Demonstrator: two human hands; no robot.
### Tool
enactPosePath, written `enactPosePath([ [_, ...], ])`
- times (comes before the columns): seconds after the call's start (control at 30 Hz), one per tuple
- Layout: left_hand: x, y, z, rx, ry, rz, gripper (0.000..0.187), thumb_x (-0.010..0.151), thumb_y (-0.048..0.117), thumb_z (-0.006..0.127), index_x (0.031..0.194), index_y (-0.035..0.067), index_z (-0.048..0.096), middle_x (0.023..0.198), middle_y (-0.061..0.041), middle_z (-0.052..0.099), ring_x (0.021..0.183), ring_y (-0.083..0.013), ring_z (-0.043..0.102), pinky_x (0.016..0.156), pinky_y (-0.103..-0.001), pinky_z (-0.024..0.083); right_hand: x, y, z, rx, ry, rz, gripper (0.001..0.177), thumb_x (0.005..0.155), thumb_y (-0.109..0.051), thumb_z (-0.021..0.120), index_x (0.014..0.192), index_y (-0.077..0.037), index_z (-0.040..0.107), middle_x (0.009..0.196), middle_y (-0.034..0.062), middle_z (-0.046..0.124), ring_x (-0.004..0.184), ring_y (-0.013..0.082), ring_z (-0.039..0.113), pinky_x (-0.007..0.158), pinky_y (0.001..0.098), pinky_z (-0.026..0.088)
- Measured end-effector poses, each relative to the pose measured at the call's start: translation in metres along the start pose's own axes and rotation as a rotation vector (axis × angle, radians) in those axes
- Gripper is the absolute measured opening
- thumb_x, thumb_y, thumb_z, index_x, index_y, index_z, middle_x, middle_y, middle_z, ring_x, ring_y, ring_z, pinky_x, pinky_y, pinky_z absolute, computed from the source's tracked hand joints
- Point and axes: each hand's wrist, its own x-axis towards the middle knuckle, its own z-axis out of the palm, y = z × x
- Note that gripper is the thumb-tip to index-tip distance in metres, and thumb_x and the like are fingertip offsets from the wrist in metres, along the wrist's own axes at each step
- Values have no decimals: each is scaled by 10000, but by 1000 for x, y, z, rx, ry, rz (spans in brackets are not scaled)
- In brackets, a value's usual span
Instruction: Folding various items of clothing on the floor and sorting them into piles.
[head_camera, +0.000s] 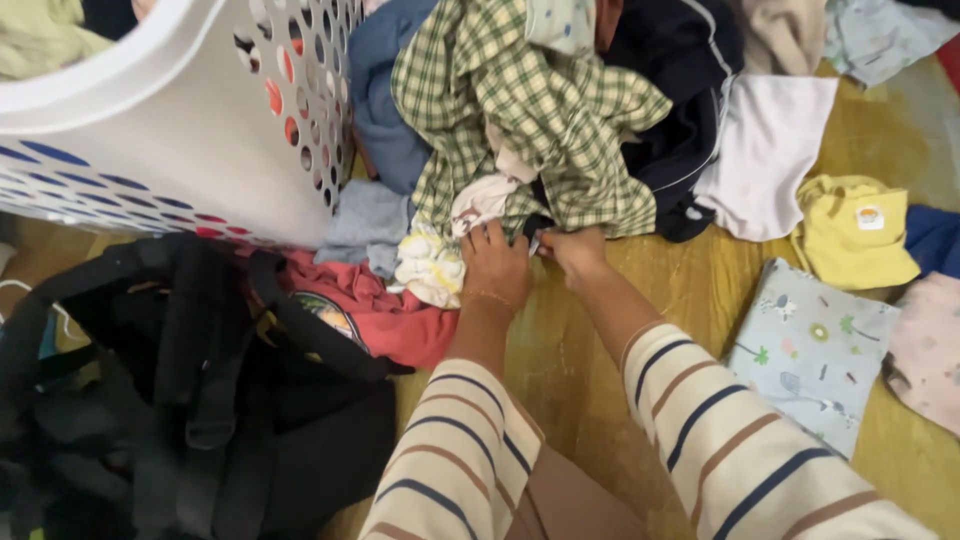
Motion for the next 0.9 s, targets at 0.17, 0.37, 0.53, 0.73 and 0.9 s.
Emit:
enactPosePath([
  [0.17,4,-7,22,-41,152,10,247,870,150,607,1099,94,683,1173,-219,583,1105,-416,521,983,-572,413,-3,-17,-7,-80,15,-22,210,777,93,771,956,123,665,894,154,708,672,231,657,541,337,529],
  [0.37,5,0,2,-27,230,22,169,900,157,600,1046,100,661,1066,-140,608,1029,-354,573,900,-530,457,4,-20,-27,-6,-34,1,163,830,82,738,977,76,669,918,122,715,692,213,668,566,311,548],
  [0.53,4,20,-23,-147,221,171,234,808,273,666,956,94,638,982,-124,595,987,-325,603,845,-485,499,2,-14,-58,44,-90,36,162,928,50,670,1086,74,644,943,147,691,706,222,633,562,334,513],
  [0.73,-4,54,14,-483,65,256,267,894,374,633,962,124,694,987,-133,688,945,-347,673,838,-485,540,-31,-41,-124,147,-410,251,268,996,-97,588,1254,-38,631,1103,67,710,908,157,683,781,304,552],
  [0.9,7,72,75,-783,-339,-450,399,996,467,596,1098,95,698,1108,-185,733,1030,-376,672,881,-453,516,-76,-70,-172,38,-494,399,332,931,-77,615,1262,-48,624,1129,96,710,995,224,709,900,385,587],
])
